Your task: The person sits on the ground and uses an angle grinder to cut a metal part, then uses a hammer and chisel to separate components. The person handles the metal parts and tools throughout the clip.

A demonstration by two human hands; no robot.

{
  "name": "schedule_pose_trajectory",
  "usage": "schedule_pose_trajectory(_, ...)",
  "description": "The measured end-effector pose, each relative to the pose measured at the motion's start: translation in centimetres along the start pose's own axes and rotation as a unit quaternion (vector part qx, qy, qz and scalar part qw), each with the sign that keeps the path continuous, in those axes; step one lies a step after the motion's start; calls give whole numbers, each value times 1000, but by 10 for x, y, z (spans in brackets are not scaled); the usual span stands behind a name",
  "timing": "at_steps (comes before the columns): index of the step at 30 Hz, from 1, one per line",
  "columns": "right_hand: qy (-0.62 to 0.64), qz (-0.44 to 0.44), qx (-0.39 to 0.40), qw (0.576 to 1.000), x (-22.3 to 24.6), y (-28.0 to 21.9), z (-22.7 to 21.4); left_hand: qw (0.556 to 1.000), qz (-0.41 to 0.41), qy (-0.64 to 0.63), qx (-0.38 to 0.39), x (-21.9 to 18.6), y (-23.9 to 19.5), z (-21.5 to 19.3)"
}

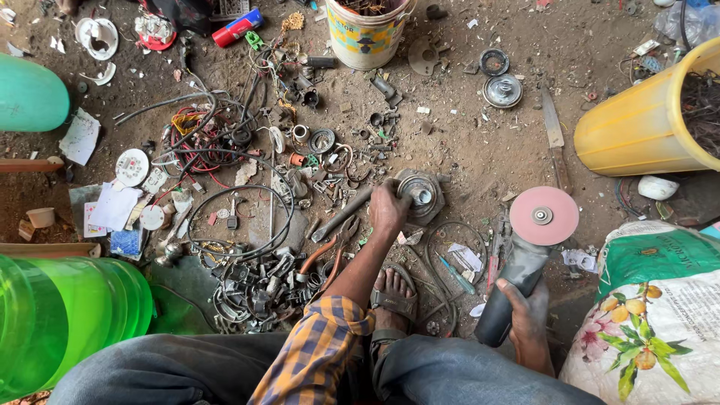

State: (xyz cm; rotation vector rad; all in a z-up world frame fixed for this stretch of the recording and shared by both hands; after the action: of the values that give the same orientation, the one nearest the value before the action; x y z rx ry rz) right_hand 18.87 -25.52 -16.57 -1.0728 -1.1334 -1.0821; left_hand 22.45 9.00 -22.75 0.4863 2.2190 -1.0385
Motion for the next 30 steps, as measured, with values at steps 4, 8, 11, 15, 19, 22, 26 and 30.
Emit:
schedule_pose_trajectory(4,-26,-9,-5,1000,-10,1,-3,992,-60,-86,74,-14,-21,-17)
schedule_pose_trajectory(8,-35,-9,-5,999,-18,-3,-10,969,218,26,-116,-33,-57,-45)
schedule_pose_trajectory(11,-30,-6,-4,1000,-21,-4,-11,975,209,47,-52,-31,-57,-42)
schedule_pose_trajectory(15,-42,4,-2,999,-21,-6,-10,990,93,29,103,-23,-36,-26)
schedule_pose_trajectory(19,-50,8,-6,999,-21,-11,-10,966,178,-30,185,-30,-18,-22)
schedule_pose_trajectory(22,-63,18,-15,998,-21,-13,-13,952,182,54,241,-34,-9,-23)
schedule_pose_trajectory(26,-59,26,-17,998,-22,-15,-15,930,218,133,264,-50,-10,-26)
schedule_pose_trajectory(30,-79,26,-11,996,-22,-15,-18,895,333,238,177,-67,-21,-28)
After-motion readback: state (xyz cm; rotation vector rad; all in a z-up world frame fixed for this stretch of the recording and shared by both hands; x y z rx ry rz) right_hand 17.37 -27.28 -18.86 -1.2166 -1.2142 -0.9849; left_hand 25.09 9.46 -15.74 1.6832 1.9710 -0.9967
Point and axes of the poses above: each hand's wrist, its own y-axis towards the middle knuckle, its own z-axis out of the palm, x = y × z, the point moved 4 cm from there along y, towards the middle knuckle, and after that the axes turned 12 degrees about -z, right-handed, at the moved point
